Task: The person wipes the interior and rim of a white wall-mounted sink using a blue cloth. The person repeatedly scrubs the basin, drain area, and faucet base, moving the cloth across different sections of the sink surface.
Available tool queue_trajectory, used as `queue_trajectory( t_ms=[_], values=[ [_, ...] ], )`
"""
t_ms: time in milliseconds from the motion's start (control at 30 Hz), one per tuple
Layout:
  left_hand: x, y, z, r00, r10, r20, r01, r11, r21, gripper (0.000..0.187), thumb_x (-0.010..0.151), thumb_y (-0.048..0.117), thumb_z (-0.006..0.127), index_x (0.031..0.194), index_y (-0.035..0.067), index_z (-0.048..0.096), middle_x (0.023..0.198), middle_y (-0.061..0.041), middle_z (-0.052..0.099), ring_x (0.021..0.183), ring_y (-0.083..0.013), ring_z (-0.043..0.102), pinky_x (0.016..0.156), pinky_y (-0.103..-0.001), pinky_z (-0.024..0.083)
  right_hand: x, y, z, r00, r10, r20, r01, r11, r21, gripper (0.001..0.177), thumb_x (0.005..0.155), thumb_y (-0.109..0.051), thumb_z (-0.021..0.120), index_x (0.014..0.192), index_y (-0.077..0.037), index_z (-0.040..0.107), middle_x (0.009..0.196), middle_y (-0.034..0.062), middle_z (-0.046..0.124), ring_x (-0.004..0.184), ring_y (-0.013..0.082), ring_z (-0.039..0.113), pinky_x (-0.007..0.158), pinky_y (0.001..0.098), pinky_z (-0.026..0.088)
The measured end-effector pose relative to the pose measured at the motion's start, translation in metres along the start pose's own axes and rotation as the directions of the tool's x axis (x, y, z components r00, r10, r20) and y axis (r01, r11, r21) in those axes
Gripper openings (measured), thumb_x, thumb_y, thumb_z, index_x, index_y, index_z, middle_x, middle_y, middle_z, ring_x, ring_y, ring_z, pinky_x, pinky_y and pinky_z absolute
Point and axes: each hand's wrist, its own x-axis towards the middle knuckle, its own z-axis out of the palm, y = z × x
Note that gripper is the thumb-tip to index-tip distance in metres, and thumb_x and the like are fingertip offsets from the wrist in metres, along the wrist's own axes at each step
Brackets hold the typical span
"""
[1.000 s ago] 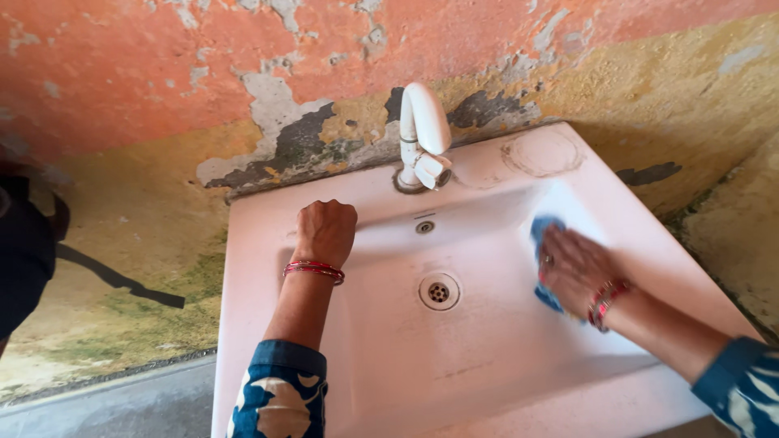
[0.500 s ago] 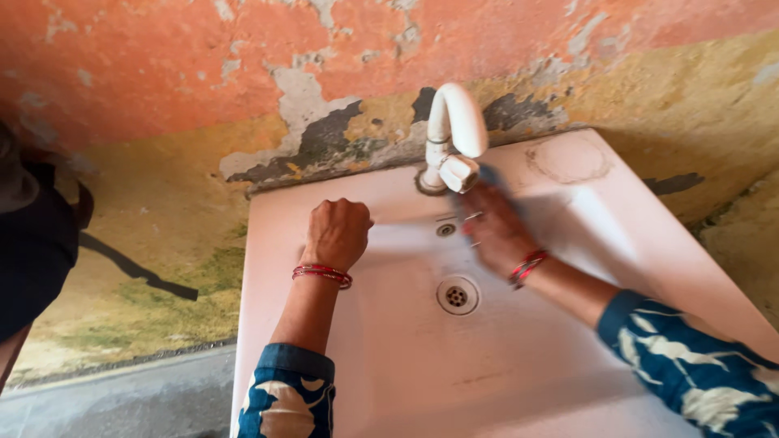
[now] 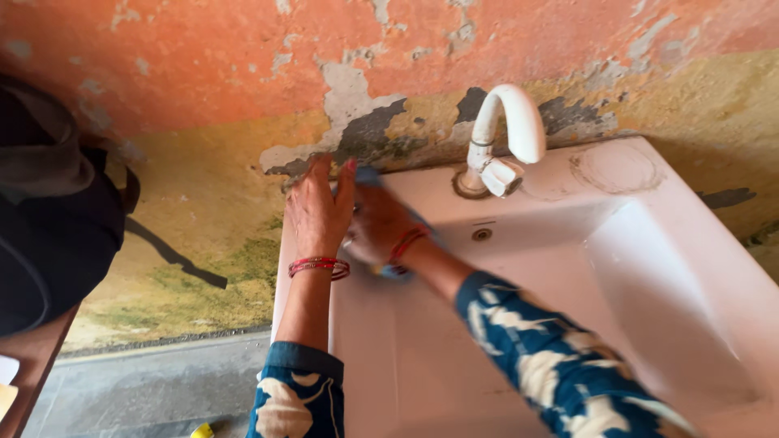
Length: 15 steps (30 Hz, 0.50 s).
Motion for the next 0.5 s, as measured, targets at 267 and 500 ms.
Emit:
queue_trajectory(
  t_ms=[267,500],
  values=[
    [-0.011,0.028,0.008,0.879,-0.067,0.471,-0.039,0.977,0.21,0.047,0.094,0.054,0.065,0.093,0.007,0.071,0.086,-0.021,0.073,0.086,-0.042,0.07,0.075,-0.054,0.055,-0.041,-0.058,0.036,0.933,-0.212,0.292,0.109,0.936,0.334,0.036,0.104,-0.033,0.054,0.135,-0.015,0.06,0.136,0.0089,0.063,0.131,0.0285,0.058,0.114,0.0419,0.046],
    [-0.03,0.034,0.023,0.767,-0.04,0.64,-0.225,0.918,0.327,0.068,0.083,0.067,0.069,0.097,0.0,0.07,0.099,-0.02,0.072,0.092,-0.0389,0.071,0.079,-0.049,0.056,-0.14,-0.116,0.008,0.909,-0.349,0.228,0.206,0.852,0.482,0.035,0.104,-0.028,0.054,0.135,-0.013,0.058,0.135,0.0106,0.062,0.129,0.0294,0.058,0.111,0.0445,0.046]
  ],
)
